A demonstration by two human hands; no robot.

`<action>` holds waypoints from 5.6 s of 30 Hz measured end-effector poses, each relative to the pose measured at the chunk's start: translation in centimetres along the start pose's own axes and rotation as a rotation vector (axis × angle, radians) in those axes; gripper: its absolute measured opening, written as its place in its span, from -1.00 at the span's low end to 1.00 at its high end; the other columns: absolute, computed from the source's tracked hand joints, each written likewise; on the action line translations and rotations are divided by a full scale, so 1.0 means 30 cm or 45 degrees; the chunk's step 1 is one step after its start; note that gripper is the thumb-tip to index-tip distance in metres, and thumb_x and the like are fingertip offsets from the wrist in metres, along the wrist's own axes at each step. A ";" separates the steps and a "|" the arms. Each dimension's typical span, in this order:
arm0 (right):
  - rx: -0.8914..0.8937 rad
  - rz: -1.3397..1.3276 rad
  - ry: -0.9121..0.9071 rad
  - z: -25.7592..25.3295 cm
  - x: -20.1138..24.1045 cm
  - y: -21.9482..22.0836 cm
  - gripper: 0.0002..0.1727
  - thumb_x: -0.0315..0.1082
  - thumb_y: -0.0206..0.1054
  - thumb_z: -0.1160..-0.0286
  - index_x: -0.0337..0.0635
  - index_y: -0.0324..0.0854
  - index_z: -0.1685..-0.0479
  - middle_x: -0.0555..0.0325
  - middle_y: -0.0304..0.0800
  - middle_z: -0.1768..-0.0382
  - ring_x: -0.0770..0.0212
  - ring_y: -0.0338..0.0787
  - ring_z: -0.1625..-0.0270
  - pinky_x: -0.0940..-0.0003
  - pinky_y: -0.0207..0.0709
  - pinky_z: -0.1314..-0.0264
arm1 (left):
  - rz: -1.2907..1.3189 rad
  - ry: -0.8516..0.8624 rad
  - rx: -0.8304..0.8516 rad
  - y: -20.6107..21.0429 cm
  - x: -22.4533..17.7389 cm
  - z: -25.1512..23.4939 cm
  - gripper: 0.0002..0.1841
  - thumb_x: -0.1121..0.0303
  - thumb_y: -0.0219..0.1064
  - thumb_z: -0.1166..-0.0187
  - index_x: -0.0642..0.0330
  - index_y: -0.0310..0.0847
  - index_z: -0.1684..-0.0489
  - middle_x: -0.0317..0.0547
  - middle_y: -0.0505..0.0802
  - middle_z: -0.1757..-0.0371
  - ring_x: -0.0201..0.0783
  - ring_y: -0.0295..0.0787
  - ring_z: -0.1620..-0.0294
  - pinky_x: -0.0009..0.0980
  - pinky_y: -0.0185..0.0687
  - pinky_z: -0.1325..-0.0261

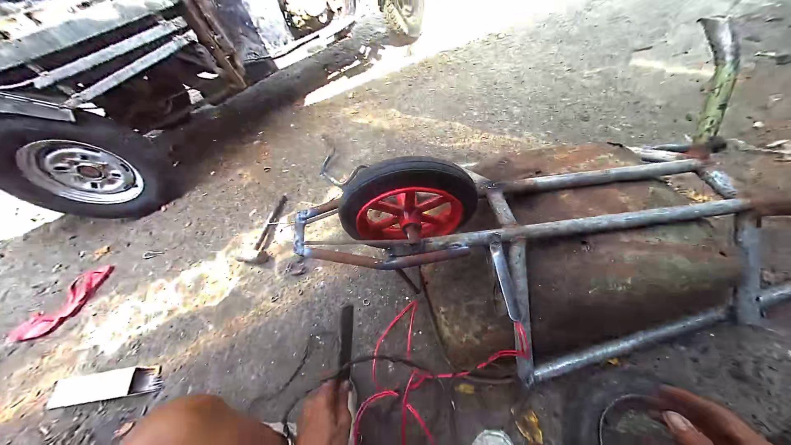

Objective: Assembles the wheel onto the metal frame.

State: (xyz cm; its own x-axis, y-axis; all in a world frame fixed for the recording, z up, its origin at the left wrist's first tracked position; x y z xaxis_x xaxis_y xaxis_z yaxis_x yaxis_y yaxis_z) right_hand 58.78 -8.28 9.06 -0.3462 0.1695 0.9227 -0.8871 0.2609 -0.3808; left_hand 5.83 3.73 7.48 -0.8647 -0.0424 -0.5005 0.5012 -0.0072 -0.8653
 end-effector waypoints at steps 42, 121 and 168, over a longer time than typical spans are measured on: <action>1.115 -0.368 -0.133 -0.231 0.231 1.396 -0.62 -0.38 0.27 -0.56 -0.39 0.58 -0.29 0.06 0.83 -0.05 0.42 0.80 -0.08 0.40 0.66 -0.27 | 0.999 -0.192 -0.041 0.206 -0.148 -0.162 -0.24 0.33 0.41 -0.45 0.47 0.23 -0.68 0.30 0.64 -0.50 -0.03 0.61 -0.51 -0.13 0.52 -0.58; 0.159 1.222 -1.046 -0.474 0.635 0.638 -0.27 0.23 -0.29 -0.85 -0.18 0.55 0.35 0.08 0.54 0.64 0.10 0.62 0.70 0.21 0.37 0.77 | -0.737 0.858 -0.624 -0.076 -0.447 -0.521 -0.46 0.53 0.15 -0.64 0.06 0.48 -0.66 -0.07 0.63 -0.60 -0.03 0.45 -0.63 0.15 0.04 -0.60; 0.550 0.120 -0.415 -0.161 0.506 0.873 -0.47 -0.20 -0.09 -0.88 -0.40 0.26 -0.63 0.05 0.62 0.38 0.31 0.65 0.48 0.41 0.67 0.36 | -0.705 0.773 -0.566 -0.065 -0.446 -0.533 -0.32 0.56 0.17 -0.49 0.09 0.36 -0.75 0.05 0.56 -0.61 0.13 0.42 -0.61 0.32 -0.09 -0.63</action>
State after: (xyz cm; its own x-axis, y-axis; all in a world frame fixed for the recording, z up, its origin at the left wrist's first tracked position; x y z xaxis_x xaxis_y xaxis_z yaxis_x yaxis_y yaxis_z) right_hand 31.77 5.70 12.82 -0.4463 -0.1476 0.8827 -0.8685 -0.1665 -0.4669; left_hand 15.91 20.28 15.42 -0.9086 0.3833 0.1662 0.0623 0.5176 -0.8533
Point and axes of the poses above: each hand's wrist, its own z-axis away from the middle knuckle, its own y-axis out of the palm, x = y × z, the point moved 10 cm from there along -z, towards the middle knuckle
